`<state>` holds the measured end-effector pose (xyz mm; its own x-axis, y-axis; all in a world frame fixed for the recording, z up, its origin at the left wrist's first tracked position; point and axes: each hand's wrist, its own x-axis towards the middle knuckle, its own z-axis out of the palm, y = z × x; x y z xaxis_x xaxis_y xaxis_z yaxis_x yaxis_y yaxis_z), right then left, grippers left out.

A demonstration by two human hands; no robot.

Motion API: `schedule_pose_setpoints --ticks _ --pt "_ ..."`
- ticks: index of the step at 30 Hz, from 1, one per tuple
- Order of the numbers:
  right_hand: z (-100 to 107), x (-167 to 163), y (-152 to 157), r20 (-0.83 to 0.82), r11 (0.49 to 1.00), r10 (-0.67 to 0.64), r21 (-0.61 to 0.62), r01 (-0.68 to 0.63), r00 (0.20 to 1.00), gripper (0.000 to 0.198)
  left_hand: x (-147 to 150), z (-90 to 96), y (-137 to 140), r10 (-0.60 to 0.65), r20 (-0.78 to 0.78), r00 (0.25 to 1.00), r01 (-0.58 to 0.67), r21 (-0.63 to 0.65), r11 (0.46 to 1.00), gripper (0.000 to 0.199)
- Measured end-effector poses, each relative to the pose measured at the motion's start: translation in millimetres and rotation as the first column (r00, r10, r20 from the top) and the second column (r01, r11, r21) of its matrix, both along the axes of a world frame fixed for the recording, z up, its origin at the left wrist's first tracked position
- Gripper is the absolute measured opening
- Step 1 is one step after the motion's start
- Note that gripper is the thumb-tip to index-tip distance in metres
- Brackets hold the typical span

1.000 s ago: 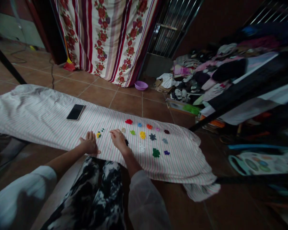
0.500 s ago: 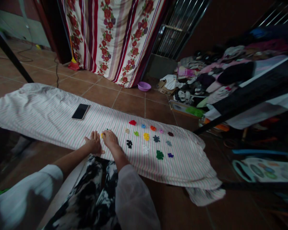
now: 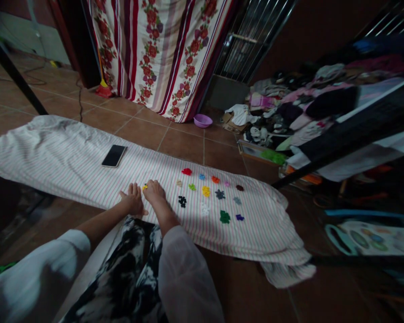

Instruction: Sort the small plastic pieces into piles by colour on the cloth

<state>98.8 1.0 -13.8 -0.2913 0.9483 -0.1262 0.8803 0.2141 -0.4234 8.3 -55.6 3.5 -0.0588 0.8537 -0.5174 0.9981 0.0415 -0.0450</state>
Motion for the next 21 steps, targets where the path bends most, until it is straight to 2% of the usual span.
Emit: schedule_pose_setpoints --ticks 8,14,21 --pt "-4 -4 6 0.025 0.997 -0.071 -0.014 0.071 0.997 0.02 0 -4.7 1 -0.001 -0.018 1.0 0.001 0.016 1.0 0.114" --pt "-7 4 5 -0.098 0.997 -0.079 0.005 0.08 0.992 0.015 1 -3.5 1 -0.005 -0.034 0.999 0.005 -0.003 1.0 0.113" --pt "-10 14 0 -0.221 0.993 -0.114 0.01 0.12 0.969 0.018 1 -3.2 1 -0.009 -0.035 0.999 0.009 -0.005 1.0 0.112"
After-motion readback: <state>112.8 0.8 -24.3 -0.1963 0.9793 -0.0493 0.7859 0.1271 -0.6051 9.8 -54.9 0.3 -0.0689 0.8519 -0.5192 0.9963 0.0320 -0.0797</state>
